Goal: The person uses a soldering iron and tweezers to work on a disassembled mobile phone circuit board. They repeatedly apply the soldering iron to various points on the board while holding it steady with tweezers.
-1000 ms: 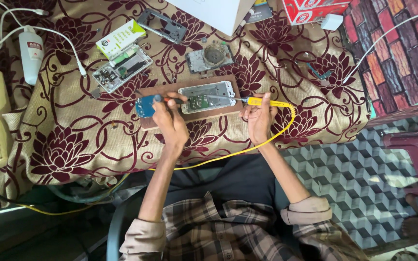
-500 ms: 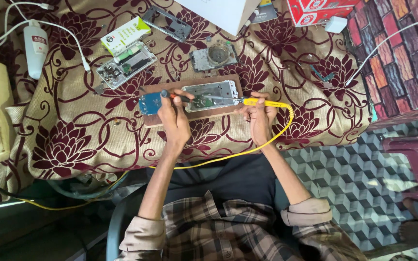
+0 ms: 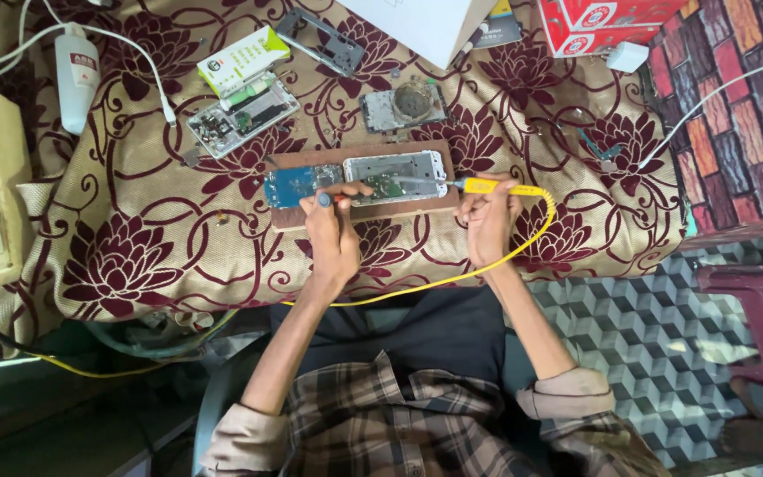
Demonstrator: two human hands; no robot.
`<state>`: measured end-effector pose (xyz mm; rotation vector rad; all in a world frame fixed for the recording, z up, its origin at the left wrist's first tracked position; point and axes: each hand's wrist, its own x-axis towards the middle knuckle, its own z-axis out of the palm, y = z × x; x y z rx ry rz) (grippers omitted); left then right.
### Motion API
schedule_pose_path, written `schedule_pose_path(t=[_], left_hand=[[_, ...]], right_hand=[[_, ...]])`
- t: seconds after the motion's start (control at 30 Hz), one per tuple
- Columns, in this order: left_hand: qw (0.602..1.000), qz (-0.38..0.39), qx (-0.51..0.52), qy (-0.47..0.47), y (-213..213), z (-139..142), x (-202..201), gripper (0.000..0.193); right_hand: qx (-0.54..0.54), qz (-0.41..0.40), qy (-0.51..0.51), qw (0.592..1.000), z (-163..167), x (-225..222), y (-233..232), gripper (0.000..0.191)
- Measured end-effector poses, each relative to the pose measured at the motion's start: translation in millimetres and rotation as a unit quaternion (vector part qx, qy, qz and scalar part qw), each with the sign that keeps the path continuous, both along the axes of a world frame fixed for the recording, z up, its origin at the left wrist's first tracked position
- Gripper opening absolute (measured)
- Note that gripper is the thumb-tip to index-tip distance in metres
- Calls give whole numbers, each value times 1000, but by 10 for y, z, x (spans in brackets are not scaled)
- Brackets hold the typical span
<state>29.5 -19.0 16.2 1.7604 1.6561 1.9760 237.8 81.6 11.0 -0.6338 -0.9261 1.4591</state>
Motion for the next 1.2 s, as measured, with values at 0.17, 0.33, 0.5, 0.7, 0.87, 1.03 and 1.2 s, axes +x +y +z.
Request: schedule_pose_path(t=[0.17,0.33,0.5,0.7,0.87,1.03,1.2], left_hand=[[1000,-12,-20,-7,-5,-48,-15,27],[999,-31,9,9,-17,-35,-19,34],[999,-40,-23,-16,-60,-25,-16,23],[999,-40,-30,-2,-91,-87,-10,18],[996,-52,-48,-56,-82,-131,-5,18],[998,-50,-20,-25,-95,-136,-27,24],[999,-21,-39,25,-81,-141,-34,31]], right_hand=[[-113,-31,65,991,-7,32,119,48],[-121,-24,28,992,-60,46,161,52],[-126,-12,5,992,-178,135,114,58],[-75,33,-15,997,-326,140,63,50],[-87,51,-1,995,-405,192,94,40],[-73,23,-17,997,-477,165,132,39],[-40,26,-56,997,-489,151,62,39]])
